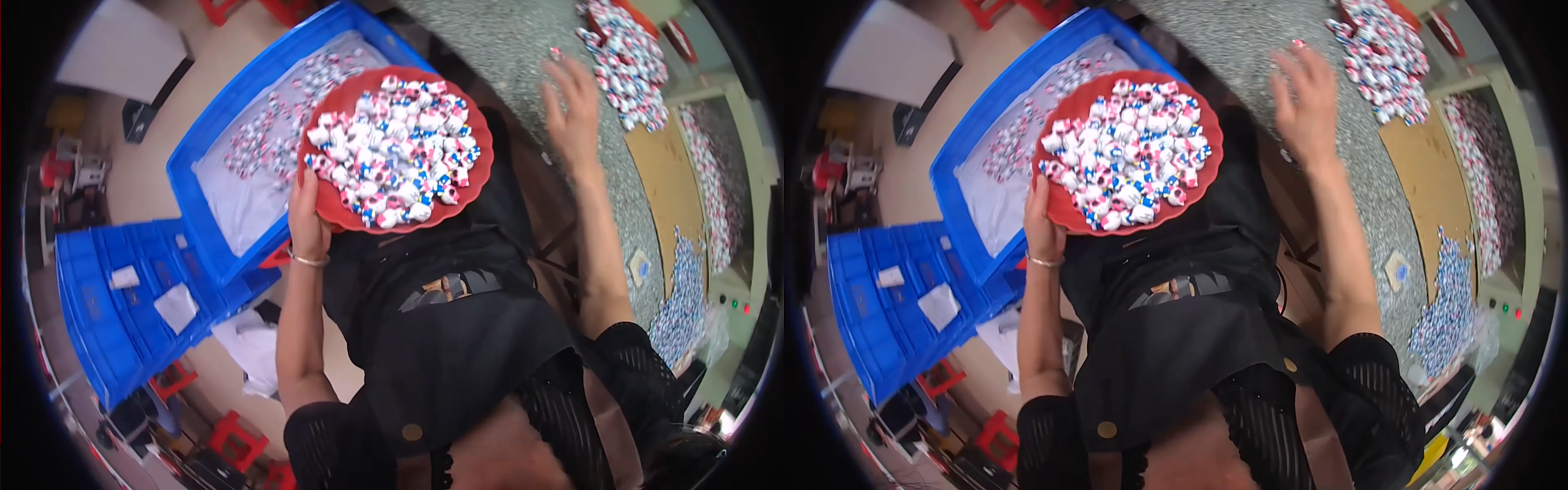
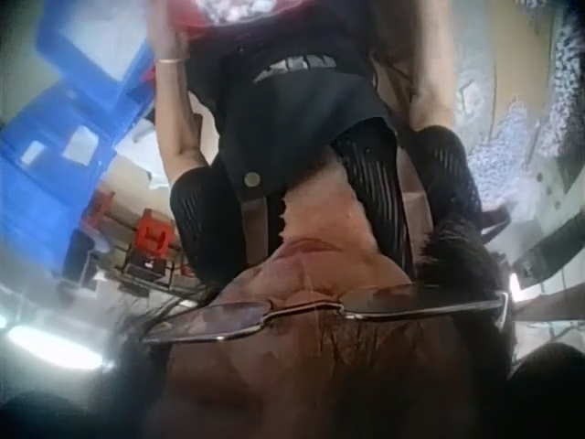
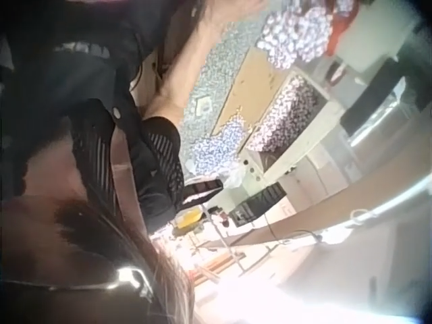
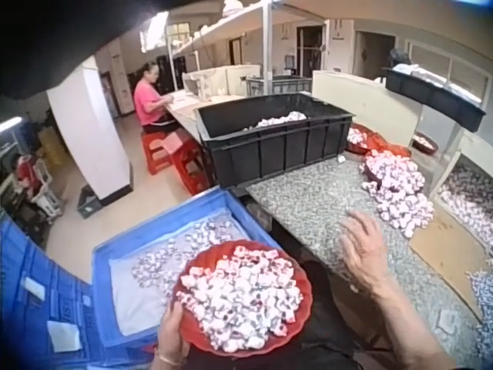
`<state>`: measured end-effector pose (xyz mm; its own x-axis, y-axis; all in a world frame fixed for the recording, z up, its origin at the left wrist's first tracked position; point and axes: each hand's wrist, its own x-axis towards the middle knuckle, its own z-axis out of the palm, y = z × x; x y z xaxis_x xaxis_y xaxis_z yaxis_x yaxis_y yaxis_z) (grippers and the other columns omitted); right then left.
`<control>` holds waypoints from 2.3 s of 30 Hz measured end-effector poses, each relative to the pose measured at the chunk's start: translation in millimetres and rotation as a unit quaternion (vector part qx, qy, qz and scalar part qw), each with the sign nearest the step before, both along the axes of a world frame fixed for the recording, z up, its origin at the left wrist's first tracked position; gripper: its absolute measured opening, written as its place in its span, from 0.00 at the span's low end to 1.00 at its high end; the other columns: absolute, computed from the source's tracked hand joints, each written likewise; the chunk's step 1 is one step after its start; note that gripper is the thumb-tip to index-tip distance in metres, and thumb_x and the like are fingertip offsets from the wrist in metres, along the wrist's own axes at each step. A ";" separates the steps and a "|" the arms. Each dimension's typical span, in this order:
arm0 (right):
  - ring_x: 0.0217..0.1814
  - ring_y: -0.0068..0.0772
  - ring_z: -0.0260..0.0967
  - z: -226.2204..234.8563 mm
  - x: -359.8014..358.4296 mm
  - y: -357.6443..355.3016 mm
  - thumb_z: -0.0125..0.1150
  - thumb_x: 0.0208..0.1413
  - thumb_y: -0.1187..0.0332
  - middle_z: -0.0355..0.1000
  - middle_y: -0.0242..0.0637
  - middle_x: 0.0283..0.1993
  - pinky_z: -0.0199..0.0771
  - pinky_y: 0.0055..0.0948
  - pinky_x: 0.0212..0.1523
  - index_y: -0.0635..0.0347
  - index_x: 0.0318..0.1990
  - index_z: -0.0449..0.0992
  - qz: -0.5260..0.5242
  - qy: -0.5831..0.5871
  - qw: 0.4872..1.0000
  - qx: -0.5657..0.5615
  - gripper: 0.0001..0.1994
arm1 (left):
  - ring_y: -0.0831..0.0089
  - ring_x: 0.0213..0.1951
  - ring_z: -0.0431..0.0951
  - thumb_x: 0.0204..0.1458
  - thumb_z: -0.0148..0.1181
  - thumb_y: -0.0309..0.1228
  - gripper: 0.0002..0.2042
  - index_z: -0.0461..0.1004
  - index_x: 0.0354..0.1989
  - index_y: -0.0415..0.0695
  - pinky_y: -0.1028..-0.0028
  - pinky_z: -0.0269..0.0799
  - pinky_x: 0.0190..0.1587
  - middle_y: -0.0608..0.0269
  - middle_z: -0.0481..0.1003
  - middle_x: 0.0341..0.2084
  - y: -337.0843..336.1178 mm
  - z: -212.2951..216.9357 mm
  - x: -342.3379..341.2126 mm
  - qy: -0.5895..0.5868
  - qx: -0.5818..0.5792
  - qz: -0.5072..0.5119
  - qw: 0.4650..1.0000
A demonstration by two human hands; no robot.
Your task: Sorting small toy figurines and packing them into a plastic bin lined with paper.
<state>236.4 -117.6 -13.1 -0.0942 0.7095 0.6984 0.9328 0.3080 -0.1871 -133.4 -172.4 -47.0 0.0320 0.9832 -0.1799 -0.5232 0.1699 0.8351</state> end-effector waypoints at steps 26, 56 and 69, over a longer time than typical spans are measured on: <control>0.50 0.45 0.68 -65.5 164.8 86.8 0.49 0.58 0.71 0.72 0.45 0.47 0.66 0.34 0.52 0.60 0.48 0.73 -0.017 -0.170 0.978 -0.121 0.12 | 0.74 0.48 0.72 0.54 0.47 0.26 0.21 0.61 0.58 0.38 0.73 0.66 0.53 0.60 0.71 0.47 51.5 -0.2 48.3 0.008 0.088 0.032 0.996; 0.54 0.42 0.67 -64.9 160.4 84.7 0.47 0.59 0.71 0.71 0.42 0.51 0.63 0.31 0.56 0.60 0.49 0.72 -0.043 -0.119 0.981 -0.150 0.13 | 0.64 0.26 0.80 0.44 0.40 0.23 0.27 0.63 0.58 0.41 0.72 0.78 0.22 0.49 0.76 0.36 1.2 47.0 -309.1 0.551 -0.234 0.274 0.753; 0.49 0.46 0.69 -58.3 163.7 84.6 0.46 0.56 0.74 0.73 0.46 0.46 0.66 0.34 0.52 0.61 0.46 0.74 -0.059 -0.128 0.981 -0.133 0.12 | 0.66 0.46 0.74 0.48 0.54 0.24 0.23 0.64 0.55 0.38 0.72 0.72 0.48 0.55 0.72 0.45 -14.7 -20.4 -300.7 0.260 -0.090 0.194 0.942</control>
<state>400.1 -33.0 -71.4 -0.1479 0.8803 0.4507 0.9861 0.1663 -0.0013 -434.1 -187.1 -67.4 -0.4622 0.8543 -0.2378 -0.1042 0.2140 0.9713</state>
